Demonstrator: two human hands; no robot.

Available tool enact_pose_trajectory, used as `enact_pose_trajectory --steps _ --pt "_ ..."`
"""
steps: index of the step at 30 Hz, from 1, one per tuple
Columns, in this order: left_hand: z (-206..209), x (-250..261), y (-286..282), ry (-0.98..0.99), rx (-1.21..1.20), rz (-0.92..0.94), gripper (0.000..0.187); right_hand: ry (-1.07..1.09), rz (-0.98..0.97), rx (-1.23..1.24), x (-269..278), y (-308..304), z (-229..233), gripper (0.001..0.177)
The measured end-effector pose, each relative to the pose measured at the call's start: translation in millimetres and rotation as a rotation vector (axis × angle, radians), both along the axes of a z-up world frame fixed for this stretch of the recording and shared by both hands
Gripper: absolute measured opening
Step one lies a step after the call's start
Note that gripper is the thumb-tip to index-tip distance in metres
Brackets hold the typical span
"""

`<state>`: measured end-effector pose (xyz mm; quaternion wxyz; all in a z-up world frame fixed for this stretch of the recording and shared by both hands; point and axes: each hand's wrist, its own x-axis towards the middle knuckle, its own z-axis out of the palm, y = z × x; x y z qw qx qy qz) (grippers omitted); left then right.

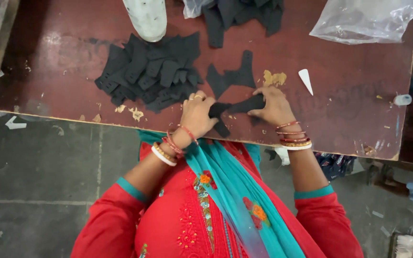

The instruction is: The person folds small black fabric pieces on a wooden table. They pick up a piece, fold it, and place it into a wooden tray with a green lining. The person repeats this process with multiple pieces.

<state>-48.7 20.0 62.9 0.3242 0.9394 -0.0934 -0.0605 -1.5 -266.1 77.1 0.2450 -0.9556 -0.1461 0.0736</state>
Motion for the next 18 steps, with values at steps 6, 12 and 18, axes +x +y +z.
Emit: enact_pose_trajectory --steps 6,12,18 --pt "-1.4 1.9 26.9 -0.077 -0.518 0.011 0.042 0.320 0.047 0.351 -13.8 0.6 67.5 0.051" --pt "7.7 -11.0 13.1 -0.001 -0.665 0.009 0.055 0.238 0.401 0.397 -14.3 77.1 59.7 0.054" --pt "-24.8 -34.3 35.2 0.358 -1.218 -0.038 0.051 0.376 0.319 0.395 3.9 109.3 52.6 0.037"
